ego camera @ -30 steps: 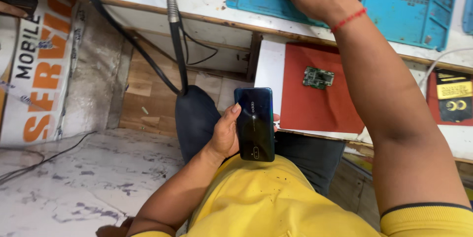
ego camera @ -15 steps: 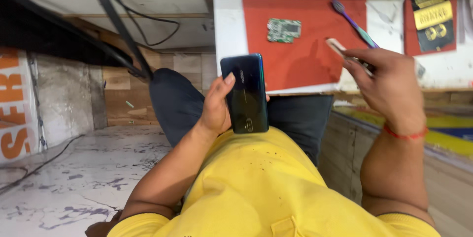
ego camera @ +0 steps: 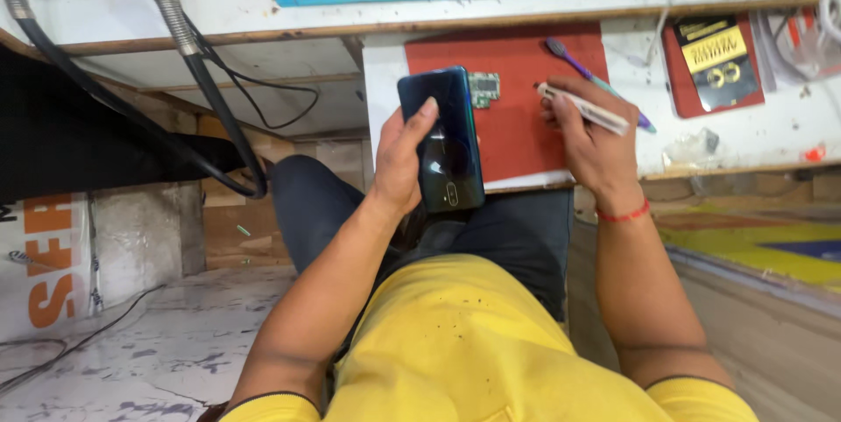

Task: The person scrubs a small circuit board with a toothbrush on a red mat, then uses a hot air gun to heat the board. Finally, the person picks up a smartphone and wipes its back surface with a white cloth.

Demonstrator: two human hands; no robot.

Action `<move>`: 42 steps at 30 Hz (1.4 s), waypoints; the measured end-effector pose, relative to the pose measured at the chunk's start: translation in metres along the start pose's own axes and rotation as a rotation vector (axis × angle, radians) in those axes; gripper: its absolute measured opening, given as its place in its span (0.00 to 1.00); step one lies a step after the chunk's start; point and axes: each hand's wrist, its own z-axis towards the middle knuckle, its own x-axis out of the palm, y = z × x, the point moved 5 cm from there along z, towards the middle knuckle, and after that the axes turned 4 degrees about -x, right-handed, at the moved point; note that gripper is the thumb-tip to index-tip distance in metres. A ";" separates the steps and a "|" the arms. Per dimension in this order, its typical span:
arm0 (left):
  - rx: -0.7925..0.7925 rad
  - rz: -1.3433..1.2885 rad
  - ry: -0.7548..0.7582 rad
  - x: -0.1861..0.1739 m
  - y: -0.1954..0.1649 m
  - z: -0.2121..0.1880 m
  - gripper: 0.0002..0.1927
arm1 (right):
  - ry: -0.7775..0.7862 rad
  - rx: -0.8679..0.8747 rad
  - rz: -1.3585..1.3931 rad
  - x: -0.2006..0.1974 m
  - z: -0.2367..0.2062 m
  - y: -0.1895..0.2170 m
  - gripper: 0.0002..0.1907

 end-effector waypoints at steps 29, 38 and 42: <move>0.096 0.303 -0.044 0.038 -0.023 0.042 0.41 | -0.124 -0.085 0.672 0.018 0.051 -0.015 0.07; 0.097 0.340 -0.008 0.062 -0.004 -0.006 0.41 | -0.099 -0.125 0.652 0.000 0.002 0.026 0.07; 0.167 0.326 0.041 0.063 -0.006 -0.002 0.42 | -0.047 -0.190 0.650 -0.002 0.008 0.024 0.06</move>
